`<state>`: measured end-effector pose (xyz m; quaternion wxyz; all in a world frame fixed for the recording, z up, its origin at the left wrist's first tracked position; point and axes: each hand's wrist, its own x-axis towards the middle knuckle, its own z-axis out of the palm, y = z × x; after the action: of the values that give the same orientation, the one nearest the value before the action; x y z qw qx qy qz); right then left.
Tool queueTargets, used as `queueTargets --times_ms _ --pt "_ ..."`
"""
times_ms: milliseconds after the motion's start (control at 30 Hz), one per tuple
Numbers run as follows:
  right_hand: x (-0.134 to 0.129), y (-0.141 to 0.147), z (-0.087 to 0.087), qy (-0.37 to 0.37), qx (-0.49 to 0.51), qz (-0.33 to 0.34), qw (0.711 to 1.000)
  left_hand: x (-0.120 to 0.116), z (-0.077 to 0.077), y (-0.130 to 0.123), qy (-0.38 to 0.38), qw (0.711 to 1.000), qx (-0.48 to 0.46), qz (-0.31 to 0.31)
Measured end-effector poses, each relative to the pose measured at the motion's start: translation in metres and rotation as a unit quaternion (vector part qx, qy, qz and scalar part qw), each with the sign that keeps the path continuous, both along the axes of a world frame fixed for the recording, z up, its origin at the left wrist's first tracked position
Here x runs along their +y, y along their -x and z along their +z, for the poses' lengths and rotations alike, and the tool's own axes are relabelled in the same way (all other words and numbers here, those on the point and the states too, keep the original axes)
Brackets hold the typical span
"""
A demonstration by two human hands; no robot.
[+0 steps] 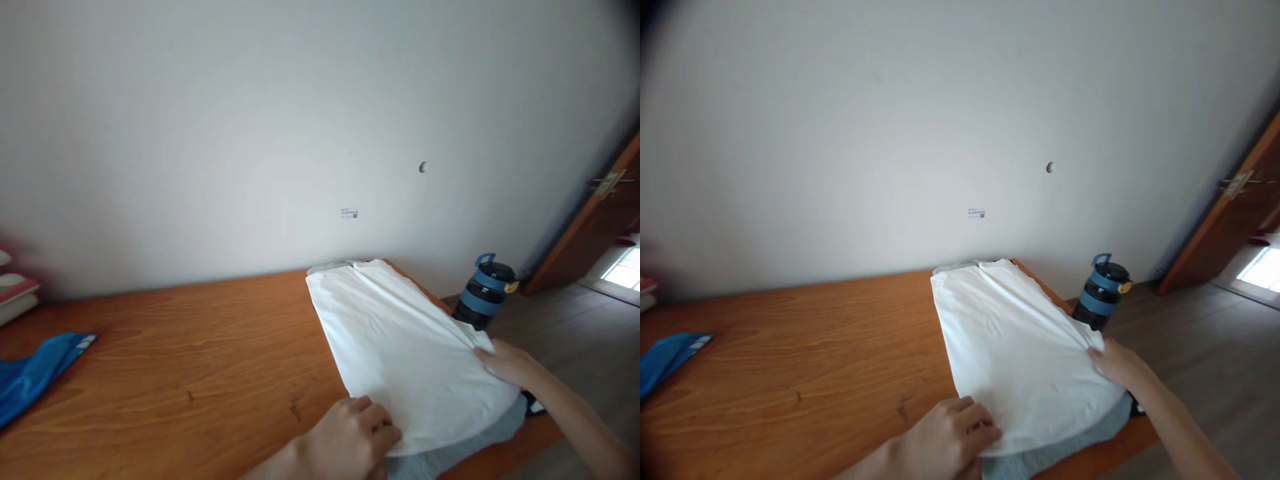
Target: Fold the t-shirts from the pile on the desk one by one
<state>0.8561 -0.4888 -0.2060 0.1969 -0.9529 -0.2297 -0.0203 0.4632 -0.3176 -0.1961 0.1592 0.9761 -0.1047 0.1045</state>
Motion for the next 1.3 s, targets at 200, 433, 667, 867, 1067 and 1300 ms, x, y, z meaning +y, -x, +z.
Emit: queueTargets --times_ms 200,433,667,867,1067,1300 --pt "0.065 0.056 0.04 0.168 -0.117 0.063 0.977 0.029 -0.004 0.01 0.134 0.987 -0.071 0.049" --pt "0.22 0.075 0.046 0.12 -0.135 0.175 0.968 0.102 -0.028 0.009 0.163 0.956 -0.121 0.213" --pt "0.316 0.044 0.02 0.141 -0.107 0.154 0.972 0.115 -0.041 0.005 0.371 0.871 -0.08 0.312" --pt "0.329 0.0 0.014 0.137 -0.077 0.077 0.985 0.118 -0.043 0.002 0.414 0.851 -0.044 0.321" --pt "0.33 0.008 0.016 0.106 -0.092 0.098 0.985 0.116 -0.041 0.003 0.4 0.858 -0.039 0.32" --pt "0.342 0.118 -0.017 0.103 -0.091 0.321 0.937 0.113 -0.035 0.003 0.344 0.885 -0.046 0.309"
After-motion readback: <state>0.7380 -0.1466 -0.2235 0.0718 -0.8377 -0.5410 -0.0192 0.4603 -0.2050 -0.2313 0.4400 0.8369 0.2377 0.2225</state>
